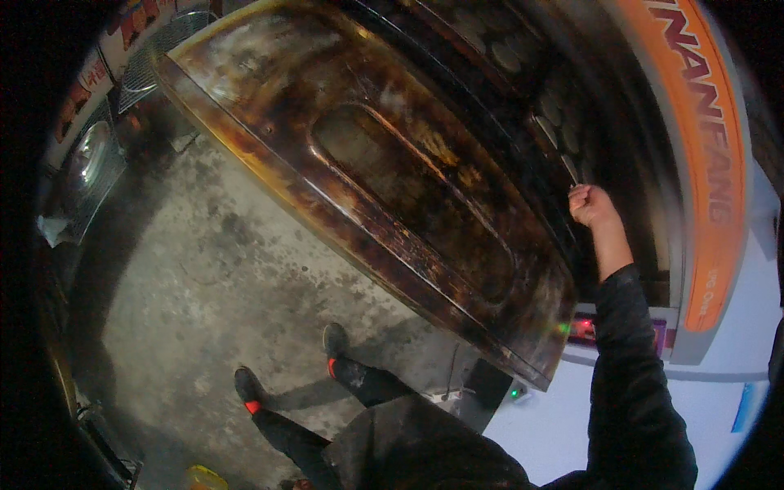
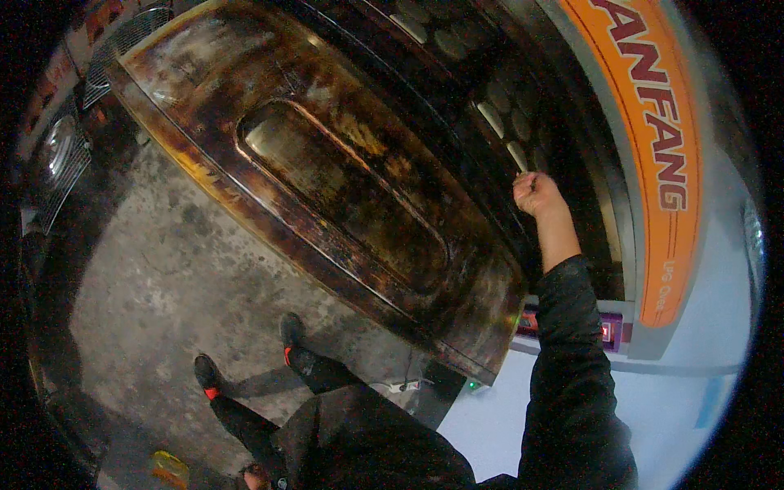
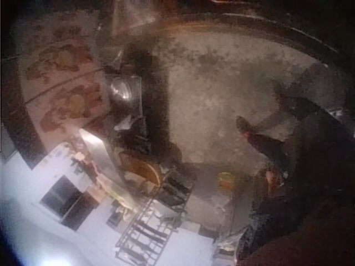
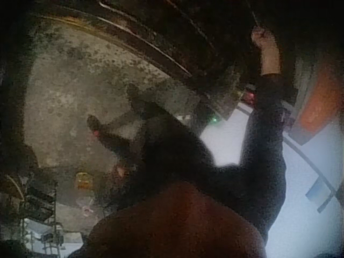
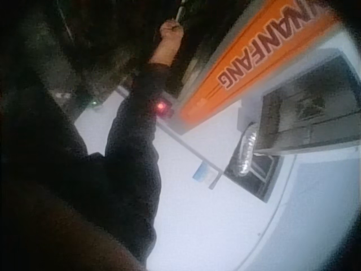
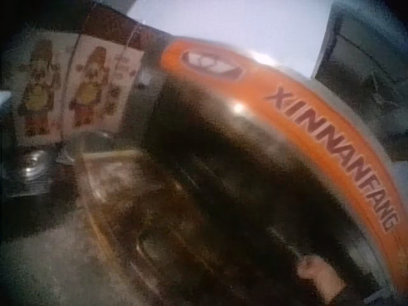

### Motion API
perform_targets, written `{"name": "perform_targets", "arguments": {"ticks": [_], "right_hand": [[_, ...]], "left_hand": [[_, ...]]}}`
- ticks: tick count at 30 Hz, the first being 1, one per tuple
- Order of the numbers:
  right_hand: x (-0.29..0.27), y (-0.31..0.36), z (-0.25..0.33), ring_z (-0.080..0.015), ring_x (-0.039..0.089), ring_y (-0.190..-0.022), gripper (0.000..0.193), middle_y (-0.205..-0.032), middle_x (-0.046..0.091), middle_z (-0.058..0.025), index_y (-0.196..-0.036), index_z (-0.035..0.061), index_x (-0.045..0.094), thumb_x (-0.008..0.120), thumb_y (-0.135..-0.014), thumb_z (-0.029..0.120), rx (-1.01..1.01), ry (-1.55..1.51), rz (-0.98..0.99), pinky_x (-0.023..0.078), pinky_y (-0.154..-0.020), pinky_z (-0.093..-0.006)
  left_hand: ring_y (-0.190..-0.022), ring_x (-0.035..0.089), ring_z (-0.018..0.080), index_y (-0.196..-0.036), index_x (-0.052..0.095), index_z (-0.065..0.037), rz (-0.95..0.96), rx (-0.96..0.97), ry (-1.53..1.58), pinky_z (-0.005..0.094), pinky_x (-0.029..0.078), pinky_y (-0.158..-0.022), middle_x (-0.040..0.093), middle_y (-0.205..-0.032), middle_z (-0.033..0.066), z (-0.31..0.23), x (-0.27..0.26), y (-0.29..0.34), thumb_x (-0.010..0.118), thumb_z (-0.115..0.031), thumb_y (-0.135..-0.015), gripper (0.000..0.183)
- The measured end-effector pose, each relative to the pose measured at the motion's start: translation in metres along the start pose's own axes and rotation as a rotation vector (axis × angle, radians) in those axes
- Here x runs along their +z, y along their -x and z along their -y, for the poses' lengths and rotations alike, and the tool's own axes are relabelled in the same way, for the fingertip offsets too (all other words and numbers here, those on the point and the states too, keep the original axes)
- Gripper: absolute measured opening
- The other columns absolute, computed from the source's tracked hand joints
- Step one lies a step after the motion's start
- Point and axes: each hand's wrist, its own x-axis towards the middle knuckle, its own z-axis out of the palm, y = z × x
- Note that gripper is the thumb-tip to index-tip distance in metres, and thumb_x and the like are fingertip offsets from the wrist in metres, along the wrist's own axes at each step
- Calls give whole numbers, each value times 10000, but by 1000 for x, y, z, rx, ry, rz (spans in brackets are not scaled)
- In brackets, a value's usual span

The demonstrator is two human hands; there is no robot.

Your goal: The person arranges round dough pieces on baking trays, weighs them, brushes oil onto each piece, and places the trays into a commercial oven. The person then retrieves a basket of baked pastries from a cooling rack.

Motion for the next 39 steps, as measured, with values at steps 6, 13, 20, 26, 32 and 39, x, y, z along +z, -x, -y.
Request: {"name": "perform_targets", "arguments": {"ticks": [6, 13, 20, 26, 32, 39], "right_hand": [[6, -2, 0, -148, 592, -528, 339, -645, 565, -41, -830, 30, 562, 492, -1062, 266, 34, -85, 28, 520, -465, -257], [25, 44, -65, -121, 572, -528, 319, -687, 597, -27, -941, 18, 602, 577, -1049, 317, -310, 485, -2, 492, -448, -257], [177, 67, -181, -316, 696, -922, 302, -986, 729, -147, -1139, 55, 713, 635, -1004, 313, -1715, 1471, 184, 530, -823, -395], [247, 30, -198, -425, 683, -1006, 336, -1076, 726, -219, -1159, 118, 762, 620, -998, 377, -1664, 1762, -131, 539, -882, -474], [251, 3, -204, -408, 692, -987, 293, -1034, 731, -217, -1102, 82, 766, 666, -975, 327, -1735, 1610, -79, 538, -864, -459], [250, -28, -197, -358, 717, -924, 222, -953, 745, -188, -1032, 39, 757, 708, -950, 239, -1919, 1413, 94, 541, -846, -411]], "left_hand": [[-729, 647, 295, -1045, 672, -30, -17, -1, 44, 442, 535, -670, 677, -823, 142, 9, -5, 6, 643, -268, -948, 259], [-712, 640, 284, -1033, 672, -28, -75, -31, 146, 433, 529, -657, 676, -813, 138, 6, -20, 7, 642, -264, -949, 252], [-695, 632, 274, -1020, 673, -27, -123, -65, 240, 424, 523, -645, 675, -803, 133, -30, -32, -2, 642, -260, -951, 245], [-681, 626, 265, -1009, 673, -26, -136, -76, 296, 417, 517, -634, 674, -795, 129, -56, -41, -7, 641, -257, -952, 240], [-666, 619, 255, -998, 674, -24, -132, -110, 319, 410, 512, -623, 673, -786, 125, -65, -44, -8, 641, -253, -953, 236], [-649, 611, 245, -986, 674, -23, -114, -117, 319, 401, 506, -610, 672, -776, 120, -70, -49, -13, 640, -249, -954, 231]]}}
